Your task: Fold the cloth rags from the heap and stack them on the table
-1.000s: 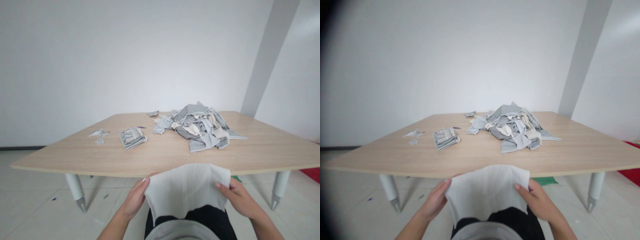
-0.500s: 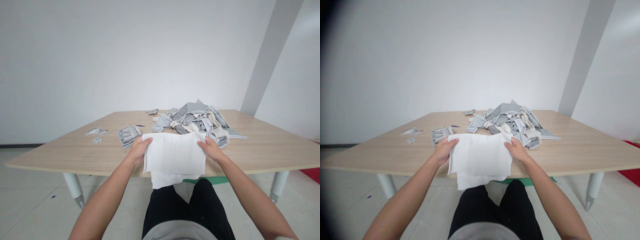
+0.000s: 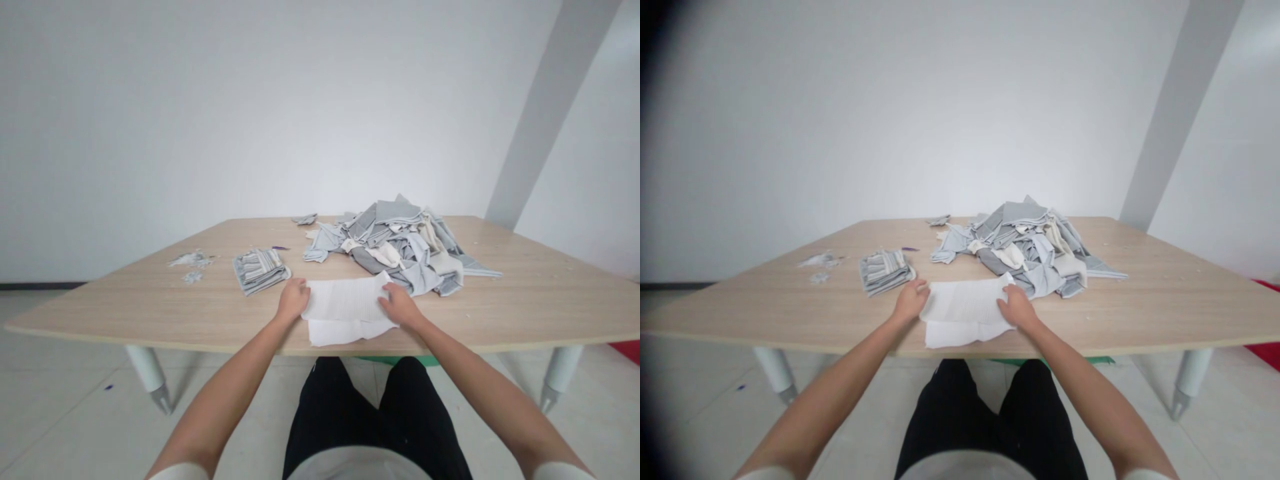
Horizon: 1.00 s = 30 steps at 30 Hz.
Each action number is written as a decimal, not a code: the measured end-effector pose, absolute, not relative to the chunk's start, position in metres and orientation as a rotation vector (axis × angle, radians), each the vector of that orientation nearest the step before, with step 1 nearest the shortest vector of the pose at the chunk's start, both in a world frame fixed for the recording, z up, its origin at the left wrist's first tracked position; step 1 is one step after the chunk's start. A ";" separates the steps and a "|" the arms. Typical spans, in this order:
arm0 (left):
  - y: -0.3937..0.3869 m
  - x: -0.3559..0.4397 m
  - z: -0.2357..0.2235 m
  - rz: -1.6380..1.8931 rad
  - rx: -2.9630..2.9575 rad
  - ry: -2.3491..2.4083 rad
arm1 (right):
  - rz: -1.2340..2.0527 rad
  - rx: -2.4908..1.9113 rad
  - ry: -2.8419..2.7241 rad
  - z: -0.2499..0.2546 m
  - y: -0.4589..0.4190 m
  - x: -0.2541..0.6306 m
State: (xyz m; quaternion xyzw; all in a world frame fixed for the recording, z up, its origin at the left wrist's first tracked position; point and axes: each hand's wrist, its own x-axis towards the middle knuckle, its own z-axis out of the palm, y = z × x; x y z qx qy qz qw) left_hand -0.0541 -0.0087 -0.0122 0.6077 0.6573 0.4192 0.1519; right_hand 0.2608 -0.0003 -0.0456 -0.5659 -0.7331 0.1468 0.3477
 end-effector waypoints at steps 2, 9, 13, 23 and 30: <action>-0.027 -0.053 -0.018 1.117 1.920 1.782 | 0.356 -1.498 -1.935 -0.054 -0.015 0.264; -0.094 -0.036 -0.054 0.481 2.658 1.561 | 0.377 -1.683 -1.882 -0.059 -0.042 0.277; -0.100 -0.044 -0.061 0.402 2.732 1.640 | 0.464 -1.765 -1.818 -0.057 -0.044 0.273; -0.088 -0.114 -0.043 0.315 2.697 2.005 | 0.684 -1.728 -1.714 -0.055 -0.043 0.236; -0.097 -0.103 -0.040 0.549 2.775 1.817 | 0.859 -1.652 -1.660 -0.056 -0.037 0.215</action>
